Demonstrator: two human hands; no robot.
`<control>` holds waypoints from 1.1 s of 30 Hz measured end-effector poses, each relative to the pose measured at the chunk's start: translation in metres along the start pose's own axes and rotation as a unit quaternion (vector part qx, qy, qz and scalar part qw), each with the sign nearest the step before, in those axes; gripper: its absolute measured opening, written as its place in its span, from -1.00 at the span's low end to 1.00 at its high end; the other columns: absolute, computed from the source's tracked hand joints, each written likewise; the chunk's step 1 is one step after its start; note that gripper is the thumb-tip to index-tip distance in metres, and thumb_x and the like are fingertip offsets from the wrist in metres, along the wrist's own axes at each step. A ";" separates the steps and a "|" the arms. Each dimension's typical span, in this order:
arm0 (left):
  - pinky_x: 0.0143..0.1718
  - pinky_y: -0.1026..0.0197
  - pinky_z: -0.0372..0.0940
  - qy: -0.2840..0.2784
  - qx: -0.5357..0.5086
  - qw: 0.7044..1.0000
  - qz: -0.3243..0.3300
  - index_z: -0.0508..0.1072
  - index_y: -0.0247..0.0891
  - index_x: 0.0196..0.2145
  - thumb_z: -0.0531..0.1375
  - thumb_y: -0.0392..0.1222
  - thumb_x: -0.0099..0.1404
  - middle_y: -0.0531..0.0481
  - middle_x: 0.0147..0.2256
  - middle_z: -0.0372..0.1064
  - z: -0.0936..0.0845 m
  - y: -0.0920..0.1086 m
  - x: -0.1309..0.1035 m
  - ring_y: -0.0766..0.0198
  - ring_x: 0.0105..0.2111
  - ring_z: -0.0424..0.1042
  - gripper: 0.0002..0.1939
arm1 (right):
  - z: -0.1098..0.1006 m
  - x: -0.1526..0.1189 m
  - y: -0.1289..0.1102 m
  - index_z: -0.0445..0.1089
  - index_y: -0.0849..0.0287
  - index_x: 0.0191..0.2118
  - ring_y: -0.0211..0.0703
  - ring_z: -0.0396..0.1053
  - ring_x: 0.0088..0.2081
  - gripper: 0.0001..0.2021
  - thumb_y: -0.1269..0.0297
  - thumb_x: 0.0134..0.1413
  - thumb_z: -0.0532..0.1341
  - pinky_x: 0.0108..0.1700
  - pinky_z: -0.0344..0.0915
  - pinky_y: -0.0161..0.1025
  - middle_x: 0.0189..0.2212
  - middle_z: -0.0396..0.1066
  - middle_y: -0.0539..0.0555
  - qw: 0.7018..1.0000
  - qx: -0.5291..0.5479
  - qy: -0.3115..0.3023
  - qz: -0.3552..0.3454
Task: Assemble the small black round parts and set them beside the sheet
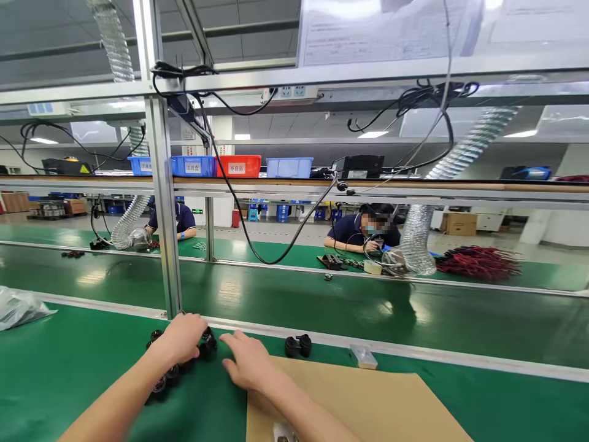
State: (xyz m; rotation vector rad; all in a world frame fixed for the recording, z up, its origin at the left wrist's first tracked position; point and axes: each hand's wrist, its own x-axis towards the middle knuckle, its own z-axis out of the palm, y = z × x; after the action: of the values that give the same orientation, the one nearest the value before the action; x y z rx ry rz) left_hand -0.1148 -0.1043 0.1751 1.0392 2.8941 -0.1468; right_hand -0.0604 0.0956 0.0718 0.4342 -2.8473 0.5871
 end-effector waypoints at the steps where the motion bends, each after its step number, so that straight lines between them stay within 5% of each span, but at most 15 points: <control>1: 0.11 -0.33 0.39 0.001 0.014 1.000 -0.026 0.61 -0.45 0.00 0.52 -0.34 0.03 -0.55 -0.01 0.56 0.003 -0.006 0.004 -0.45 0.05 0.54 -0.46 | 0.005 0.011 -0.009 0.37 -0.02 0.32 0.21 0.52 0.02 -0.43 0.24 0.21 0.38 0.07 0.46 0.01 0.06 0.49 0.17 1.000 -0.010 -0.012 -0.002; 5: 0.16 -0.34 0.35 -0.012 0.035 0.998 -0.060 0.62 -0.38 -0.03 0.65 -0.07 -0.22 -0.53 0.03 0.54 0.027 -0.014 0.019 -0.45 0.10 0.49 -0.22 | 0.018 0.042 -0.035 0.46 0.10 0.23 0.36 0.54 -0.01 -0.40 0.05 0.11 0.50 0.03 0.50 0.13 -0.01 0.54 0.25 0.998 -0.048 -0.051 0.006; 10: 0.24 -0.43 0.16 0.005 0.038 0.998 -0.058 0.64 -0.28 -0.07 0.61 0.14 -0.27 -0.48 0.03 0.52 0.042 -0.018 0.027 -0.48 0.15 0.38 -0.20 | 0.021 0.034 -0.037 0.57 0.20 0.03 0.43 0.56 -0.08 -0.53 0.03 0.09 0.49 -0.02 0.53 0.20 -0.10 0.56 0.32 0.995 -0.065 -0.071 0.036; 13: 0.28 -0.44 0.08 0.014 0.038 0.998 -0.052 0.64 -0.30 -0.06 0.58 0.11 -0.22 -0.48 0.05 0.50 0.045 -0.020 0.029 -0.47 0.18 0.34 -0.24 | 0.021 0.022 -0.030 0.51 0.14 0.16 0.40 0.55 -0.05 -0.49 0.11 0.10 0.44 0.01 0.51 0.21 -0.03 0.53 0.29 0.996 -0.048 -0.069 0.035; 16: 0.31 -0.43 0.04 0.016 0.042 0.998 -0.047 0.63 -0.28 -0.03 0.54 0.03 -0.17 -0.45 0.07 0.50 0.046 -0.018 0.030 -0.46 0.21 0.31 -0.28 | 0.024 0.019 -0.026 0.41 0.02 0.29 0.38 0.53 0.00 -0.29 -0.01 0.02 0.48 0.05 0.49 0.20 0.06 0.48 0.24 0.997 -0.017 -0.068 0.023; 21: 0.34 -0.38 0.03 0.024 0.058 0.997 -0.037 0.61 -0.37 0.02 0.43 -0.28 -0.05 -0.49 0.11 0.49 0.046 -0.009 0.025 -0.42 0.24 0.31 -0.40 | 0.021 0.016 -0.026 0.60 0.14 -0.06 0.37 0.53 -0.10 -0.57 0.09 -0.06 0.50 0.01 0.45 0.17 -0.12 0.54 0.23 0.998 0.032 -0.053 0.019; 24: 0.31 -0.38 0.07 0.031 0.045 0.998 -0.029 0.62 -0.43 -0.04 0.38 -0.34 -0.03 -0.53 0.10 0.48 0.043 -0.004 0.023 -0.44 0.22 0.33 -0.48 | 0.004 -0.005 -0.015 0.60 0.16 -0.18 0.27 0.53 -0.13 -0.73 0.19 -0.04 0.43 0.00 0.42 0.04 -0.22 0.57 0.17 0.995 0.092 0.003 0.033; 28: 0.21 -0.30 0.19 0.031 -0.018 0.999 -0.031 0.61 -0.36 -0.28 0.38 -0.42 -0.16 -0.41 -0.03 0.53 0.037 -0.002 0.021 -0.39 0.09 0.43 -0.63 | -0.028 -0.055 0.023 0.58 0.14 -0.03 0.07 0.53 -0.14 -0.68 0.19 0.11 0.32 -0.07 0.40 -0.14 -0.17 0.59 0.11 0.969 0.217 0.088 0.079; 33: -0.03 0.09 0.34 0.041 -0.166 0.985 -0.005 0.54 -0.22 -0.19 0.40 -0.31 -0.02 -0.09 -0.08 0.53 0.040 0.021 0.014 -0.03 -0.05 0.50 -0.62 | -0.044 -0.112 0.069 0.45 0.19 0.05 0.06 0.51 -0.16 -0.58 -0.01 0.22 0.29 -0.17 0.40 -0.14 -0.17 0.56 0.16 0.913 0.346 0.167 0.135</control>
State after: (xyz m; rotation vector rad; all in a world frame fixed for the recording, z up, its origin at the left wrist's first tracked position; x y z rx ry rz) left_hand -0.1112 -0.0837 0.1324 0.9898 2.8563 0.3737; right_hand 0.0276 0.2019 0.0588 0.0167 -2.3066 1.5655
